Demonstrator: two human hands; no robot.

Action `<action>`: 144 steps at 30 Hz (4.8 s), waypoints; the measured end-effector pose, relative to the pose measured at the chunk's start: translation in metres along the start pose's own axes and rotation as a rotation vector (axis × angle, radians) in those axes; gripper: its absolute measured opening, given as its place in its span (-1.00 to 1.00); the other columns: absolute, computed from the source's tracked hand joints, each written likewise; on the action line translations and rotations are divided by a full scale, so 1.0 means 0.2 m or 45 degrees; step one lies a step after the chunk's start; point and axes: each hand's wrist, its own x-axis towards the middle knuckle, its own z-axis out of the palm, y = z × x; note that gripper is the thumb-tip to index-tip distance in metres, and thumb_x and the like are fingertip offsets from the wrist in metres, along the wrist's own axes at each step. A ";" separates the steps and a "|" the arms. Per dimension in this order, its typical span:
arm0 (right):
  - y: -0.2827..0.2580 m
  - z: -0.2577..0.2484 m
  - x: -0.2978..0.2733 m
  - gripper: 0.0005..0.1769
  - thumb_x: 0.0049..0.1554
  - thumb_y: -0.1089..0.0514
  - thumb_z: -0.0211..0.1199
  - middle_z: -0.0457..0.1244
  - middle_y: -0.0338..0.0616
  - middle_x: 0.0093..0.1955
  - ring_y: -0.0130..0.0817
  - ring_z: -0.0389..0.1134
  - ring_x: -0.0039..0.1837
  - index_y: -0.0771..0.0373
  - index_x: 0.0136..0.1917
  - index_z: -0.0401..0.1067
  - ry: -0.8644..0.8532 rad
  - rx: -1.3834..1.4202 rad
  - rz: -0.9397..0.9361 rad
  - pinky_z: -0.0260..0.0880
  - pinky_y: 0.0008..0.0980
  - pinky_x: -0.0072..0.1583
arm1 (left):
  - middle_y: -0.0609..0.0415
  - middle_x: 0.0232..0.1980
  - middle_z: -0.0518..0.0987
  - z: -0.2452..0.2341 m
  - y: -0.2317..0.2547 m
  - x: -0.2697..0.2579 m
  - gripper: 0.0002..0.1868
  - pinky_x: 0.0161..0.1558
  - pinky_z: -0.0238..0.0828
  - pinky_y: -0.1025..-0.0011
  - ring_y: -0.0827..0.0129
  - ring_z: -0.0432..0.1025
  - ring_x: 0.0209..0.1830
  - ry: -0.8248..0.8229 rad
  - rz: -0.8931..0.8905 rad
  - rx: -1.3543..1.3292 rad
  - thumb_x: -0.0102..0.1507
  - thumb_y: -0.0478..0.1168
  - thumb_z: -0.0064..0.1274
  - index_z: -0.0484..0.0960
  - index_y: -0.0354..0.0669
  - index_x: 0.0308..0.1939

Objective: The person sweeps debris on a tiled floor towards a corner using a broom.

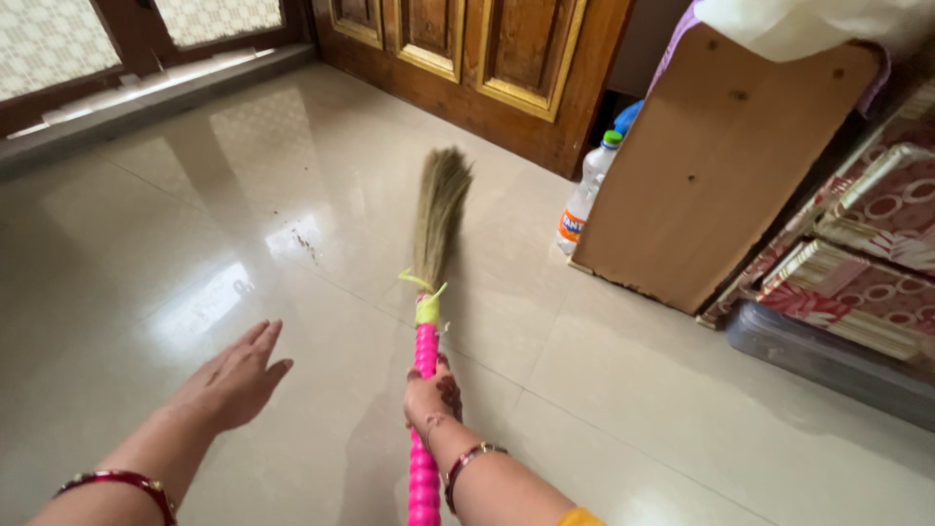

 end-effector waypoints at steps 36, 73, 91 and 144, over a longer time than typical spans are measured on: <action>-0.10 0.05 -0.39 -0.33 0.30 -0.21 -0.03 0.32 -0.07 0.27 -0.08 0.33 0.31 -0.24 0.64 0.00 -0.504 -1.245 -1.144 0.30 -0.07 0.32 | 0.05 0.67 -0.03 0.08 -0.30 -0.03 -0.24 0.56 -0.07 0.29 0.22 -0.06 0.65 0.072 -0.020 -0.008 0.39 0.10 -0.20 -0.04 -0.04 0.60; -0.13 -0.06 -0.28 -0.32 0.27 -0.17 0.03 0.30 -0.04 0.34 -0.05 0.34 0.34 -0.33 0.62 0.01 -0.414 -1.125 -0.859 0.31 -0.07 0.35 | 0.14 0.69 -0.08 0.08 -0.16 -0.05 -0.26 0.57 -0.06 0.26 0.23 -0.07 0.65 -0.014 -0.032 0.022 0.40 0.10 -0.24 -0.08 0.09 0.62; 0.03 -0.52 0.13 -0.30 0.28 -0.32 -0.01 0.16 -0.20 0.49 -0.06 0.22 0.43 -0.43 0.61 -0.13 -0.473 -1.343 -1.152 0.15 -0.04 0.42 | 0.00 0.67 -0.03 0.22 0.07 0.13 -0.27 0.55 -0.04 0.28 0.14 -0.02 0.63 0.099 0.061 -0.075 0.38 0.05 -0.15 0.04 -0.06 0.57; -0.69 0.12 0.35 -0.30 0.22 -0.22 0.08 0.39 -0.01 0.15 0.00 0.42 0.19 -0.43 0.60 0.01 -0.048 -0.499 -0.511 0.40 -0.06 0.25 | -0.08 0.62 0.07 0.05 0.04 1.28 -0.30 0.50 -0.10 0.07 0.15 -0.02 0.61 0.617 0.215 -0.246 0.36 -0.11 -0.20 0.03 -0.16 0.56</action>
